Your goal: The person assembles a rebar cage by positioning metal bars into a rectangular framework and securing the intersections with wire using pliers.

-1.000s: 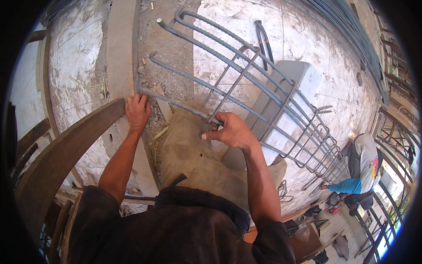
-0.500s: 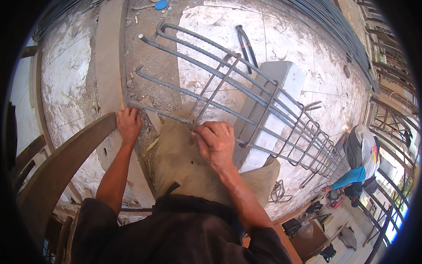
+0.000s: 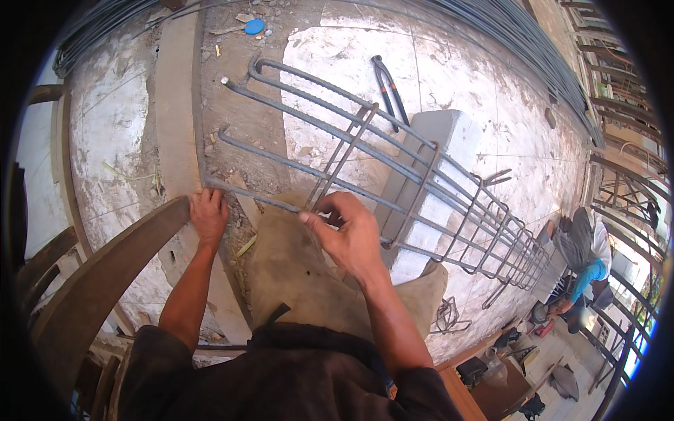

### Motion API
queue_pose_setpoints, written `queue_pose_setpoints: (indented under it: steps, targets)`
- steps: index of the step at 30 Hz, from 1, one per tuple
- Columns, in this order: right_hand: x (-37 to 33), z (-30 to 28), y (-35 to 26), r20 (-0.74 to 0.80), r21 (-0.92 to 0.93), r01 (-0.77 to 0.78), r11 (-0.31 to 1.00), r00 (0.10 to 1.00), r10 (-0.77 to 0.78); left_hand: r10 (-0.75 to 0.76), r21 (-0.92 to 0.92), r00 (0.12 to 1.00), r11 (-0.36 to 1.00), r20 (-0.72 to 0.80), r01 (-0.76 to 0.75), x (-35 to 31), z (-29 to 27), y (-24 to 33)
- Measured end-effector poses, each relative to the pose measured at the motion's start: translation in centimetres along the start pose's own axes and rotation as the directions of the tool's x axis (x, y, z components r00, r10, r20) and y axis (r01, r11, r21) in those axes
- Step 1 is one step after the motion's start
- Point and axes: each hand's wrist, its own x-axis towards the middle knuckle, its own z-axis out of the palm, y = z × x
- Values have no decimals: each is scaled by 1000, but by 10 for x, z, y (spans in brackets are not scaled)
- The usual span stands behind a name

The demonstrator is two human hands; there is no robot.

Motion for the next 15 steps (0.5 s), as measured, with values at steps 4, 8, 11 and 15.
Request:
queue_pose_setpoints:
  steps: [4,8,11,15]
  targets:
    - [20,3,4,-177,29,-263,964,948,264,3,-16,1000,1000,7,-3,2,-2,0]
    - [27,20,16,-159,159,-250,955,948,274,7,-18,1000,1000,7,-7,2,-2,1]
    - [29,22,15,-156,172,-264,949,944,291,12,-32,1000,999,-20,-12,1,-2,1]
    - [29,22,13,-173,182,-236,955,948,267,4,-29,1000,1000,-9,-4,0,-1,1]
